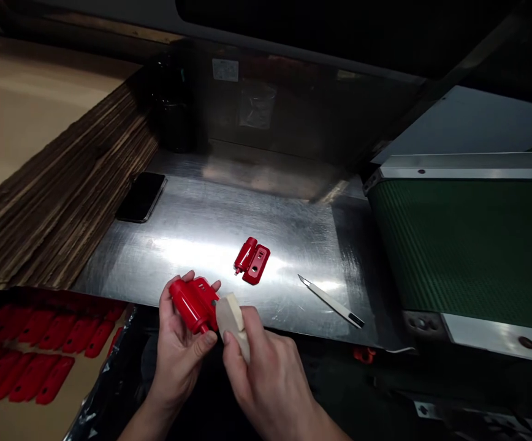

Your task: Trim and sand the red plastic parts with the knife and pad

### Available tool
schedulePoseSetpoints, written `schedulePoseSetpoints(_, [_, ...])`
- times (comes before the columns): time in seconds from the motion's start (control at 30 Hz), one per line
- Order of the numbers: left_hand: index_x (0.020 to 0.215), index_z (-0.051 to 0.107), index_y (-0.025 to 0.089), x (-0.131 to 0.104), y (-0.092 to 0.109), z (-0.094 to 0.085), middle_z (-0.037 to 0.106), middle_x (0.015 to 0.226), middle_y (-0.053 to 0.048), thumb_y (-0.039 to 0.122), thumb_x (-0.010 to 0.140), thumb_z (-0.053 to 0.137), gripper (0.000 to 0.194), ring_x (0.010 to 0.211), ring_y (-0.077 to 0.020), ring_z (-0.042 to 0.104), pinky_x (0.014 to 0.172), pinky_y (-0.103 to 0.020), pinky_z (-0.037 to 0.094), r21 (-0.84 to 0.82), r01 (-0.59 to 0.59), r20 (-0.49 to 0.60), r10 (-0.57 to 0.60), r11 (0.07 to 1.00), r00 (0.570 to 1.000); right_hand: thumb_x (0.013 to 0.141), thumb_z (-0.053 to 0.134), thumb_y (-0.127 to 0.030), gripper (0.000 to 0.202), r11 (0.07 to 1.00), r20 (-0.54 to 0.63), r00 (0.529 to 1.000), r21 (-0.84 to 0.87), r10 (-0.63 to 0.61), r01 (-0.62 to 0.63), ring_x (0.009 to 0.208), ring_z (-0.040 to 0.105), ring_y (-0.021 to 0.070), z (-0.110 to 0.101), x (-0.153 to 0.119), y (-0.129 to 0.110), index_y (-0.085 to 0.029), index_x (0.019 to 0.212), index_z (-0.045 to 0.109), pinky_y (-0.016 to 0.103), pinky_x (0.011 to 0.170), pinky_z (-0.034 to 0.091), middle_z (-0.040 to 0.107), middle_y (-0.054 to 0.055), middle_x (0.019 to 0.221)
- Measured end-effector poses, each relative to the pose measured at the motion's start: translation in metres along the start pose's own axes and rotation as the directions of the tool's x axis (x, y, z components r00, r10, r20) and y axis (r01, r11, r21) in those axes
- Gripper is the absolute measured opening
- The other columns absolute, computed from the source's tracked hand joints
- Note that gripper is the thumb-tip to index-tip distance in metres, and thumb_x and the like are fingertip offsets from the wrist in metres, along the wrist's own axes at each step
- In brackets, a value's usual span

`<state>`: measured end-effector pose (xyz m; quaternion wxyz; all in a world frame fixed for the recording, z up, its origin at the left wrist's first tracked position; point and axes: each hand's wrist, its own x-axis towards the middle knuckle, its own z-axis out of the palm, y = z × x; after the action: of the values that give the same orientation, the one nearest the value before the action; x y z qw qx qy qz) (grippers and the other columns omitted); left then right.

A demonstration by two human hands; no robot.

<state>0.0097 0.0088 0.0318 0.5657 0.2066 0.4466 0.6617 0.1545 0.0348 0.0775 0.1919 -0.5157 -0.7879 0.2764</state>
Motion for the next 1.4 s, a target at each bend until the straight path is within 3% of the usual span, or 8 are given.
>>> schedulePoseSetpoints(0.27, [0.147,0.046,0.043,-0.0021,-0.0004,-0.0025,0.028,0.176,-0.003,0.023,0.083,0.091,0.081,0.151,-0.0343,0.051,0.114,-0.036,0.057,0.002,-0.013,-0.019,0.013,1.000,1.000,0.105,0.040,-0.029,0.023,0.999,0.022,0.999,-0.019,0.046,-0.045,0.046,0.069,0.0238,-0.0018,0.0017,-0.0023,-0.019,0.110,0.060,0.033,0.046,0.034,0.068,0.000,0.059])
schedulePoseSetpoints(0.43, [0.148,0.048,0.044,-0.0012,-0.0005,-0.0028,0.026,0.177,-0.002,0.024,0.084,0.090,0.079,0.148,-0.0335,0.055,0.113,-0.033,0.057,-0.022,-0.027,-0.009,0.027,0.999,1.000,0.104,0.040,-0.027,0.022,1.000,-0.010,1.000,-0.018,0.003,-0.003,0.045,0.068,0.0226,-0.0012,0.0024,-0.0038,-0.019,0.109,0.060,0.032,0.045,0.035,0.068,-0.001,0.059])
schedulePoseSetpoints(0.63, [0.148,0.053,0.039,0.0007,-0.0053,-0.0063,0.029,0.177,-0.009,0.023,0.076,0.096,0.086,0.141,-0.0416,0.060,0.105,-0.041,0.064,-0.028,-0.090,-0.061,0.088,0.996,0.994,0.105,0.039,-0.026,0.020,0.999,-0.085,0.995,-0.026,-0.043,0.041,0.043,0.066,0.0201,-0.0004,0.0025,-0.0050,-0.020,0.105,0.057,0.031,0.044,0.033,0.066,-0.003,0.057])
schedulePoseSetpoints(0.87, [0.152,0.050,0.040,-0.0032,-0.0042,-0.0069,0.033,0.176,-0.010,0.028,0.075,0.097,0.091,0.145,-0.0444,0.056,0.111,-0.050,0.059,-0.053,-0.025,-0.055,0.022,0.998,0.998,0.105,0.038,-0.024,0.020,0.997,-0.122,0.990,-0.043,-0.063,0.058,0.041,0.067,0.0198,-0.0020,-0.0001,-0.0076,-0.019,0.104,0.057,0.032,0.043,0.034,0.067,-0.004,0.056])
schedulePoseSetpoints(1.23, [0.150,0.051,0.042,-0.0051,-0.0042,-0.0013,0.027,0.179,-0.006,0.033,0.075,0.097,0.089,0.145,-0.0436,0.056,0.110,-0.047,0.060,-0.060,-0.011,-0.051,0.008,0.998,0.999,0.104,0.035,-0.023,0.023,0.993,-0.113,0.988,-0.064,-0.103,0.097,0.042,0.068,0.0174,-0.0084,-0.0042,-0.0090,-0.019,0.105,0.057,0.028,0.043,0.033,0.069,-0.004,0.057])
schedulePoseSetpoints(1.4, [0.150,0.051,0.040,-0.0049,-0.0027,-0.0011,0.031,0.176,-0.007,0.033,0.076,0.097,0.088,0.145,-0.0420,0.057,0.108,-0.042,0.062,-0.056,-0.030,-0.043,0.027,0.998,0.999,0.103,0.035,-0.022,0.021,0.992,-0.129,0.985,-0.071,-0.112,0.104,0.040,0.066,0.0175,-0.0078,-0.0050,-0.0071,-0.019,0.105,0.056,0.029,0.042,0.032,0.067,-0.004,0.056])
